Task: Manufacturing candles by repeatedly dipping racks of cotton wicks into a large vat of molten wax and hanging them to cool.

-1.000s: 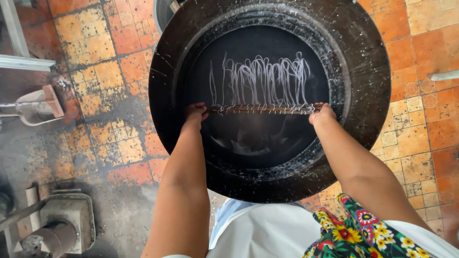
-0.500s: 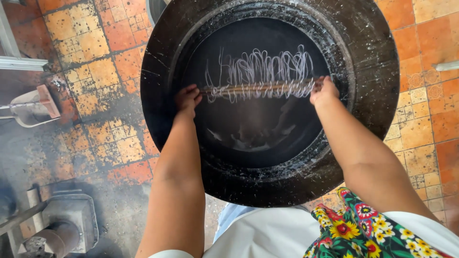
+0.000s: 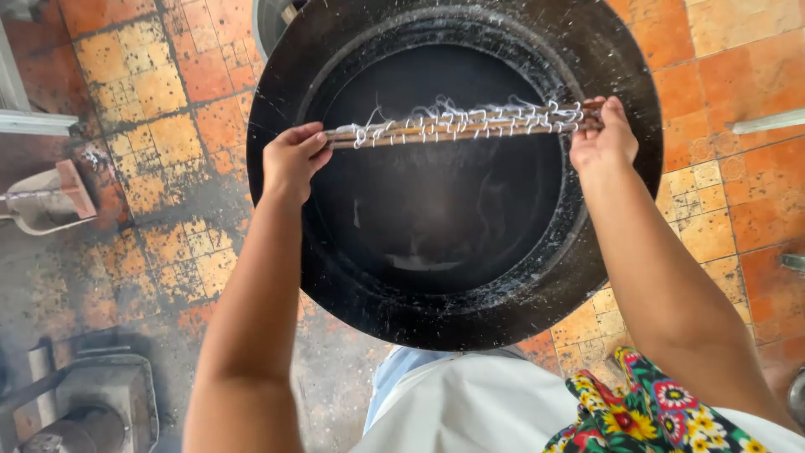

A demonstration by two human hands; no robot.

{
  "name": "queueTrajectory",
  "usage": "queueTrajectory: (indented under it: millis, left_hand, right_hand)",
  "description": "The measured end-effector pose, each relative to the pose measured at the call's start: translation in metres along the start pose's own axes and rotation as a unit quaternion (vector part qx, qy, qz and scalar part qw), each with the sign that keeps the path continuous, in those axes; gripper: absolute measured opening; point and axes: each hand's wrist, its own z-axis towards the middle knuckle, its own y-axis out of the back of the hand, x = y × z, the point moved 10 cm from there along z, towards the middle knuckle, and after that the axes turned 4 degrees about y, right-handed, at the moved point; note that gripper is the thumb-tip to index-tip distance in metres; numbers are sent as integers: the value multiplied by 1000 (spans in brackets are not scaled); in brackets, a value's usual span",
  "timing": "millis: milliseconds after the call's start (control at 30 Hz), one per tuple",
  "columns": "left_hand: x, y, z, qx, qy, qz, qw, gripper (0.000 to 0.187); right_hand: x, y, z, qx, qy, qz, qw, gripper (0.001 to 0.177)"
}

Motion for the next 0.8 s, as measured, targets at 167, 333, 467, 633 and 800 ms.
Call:
queueTrajectory:
  millis: [167, 333, 467, 633, 800]
  left_hand:
    - [-36, 12, -106, 47, 57, 8, 997, 19]
    - [-39, 24, -144, 76, 50, -22, 996, 23]
    - [-35, 12, -129, 40, 62, 37, 997, 25]
    - [42, -4, 8, 31, -5, 25, 999, 29]
    - [107, -24, 112, -5, 18, 35, 999, 25]
  right_hand:
    - [84, -24, -214, -57, 0, 41, 998, 15]
    - [118, -8, -249, -41, 14, 20, 999, 12]
    - [82, 3, -208, -69, -30, 57, 995, 12]
    - [-52, 81, 72, -29, -77, 19, 996, 11]
    - [-114, 82, 127, -47, -96, -15, 994, 11]
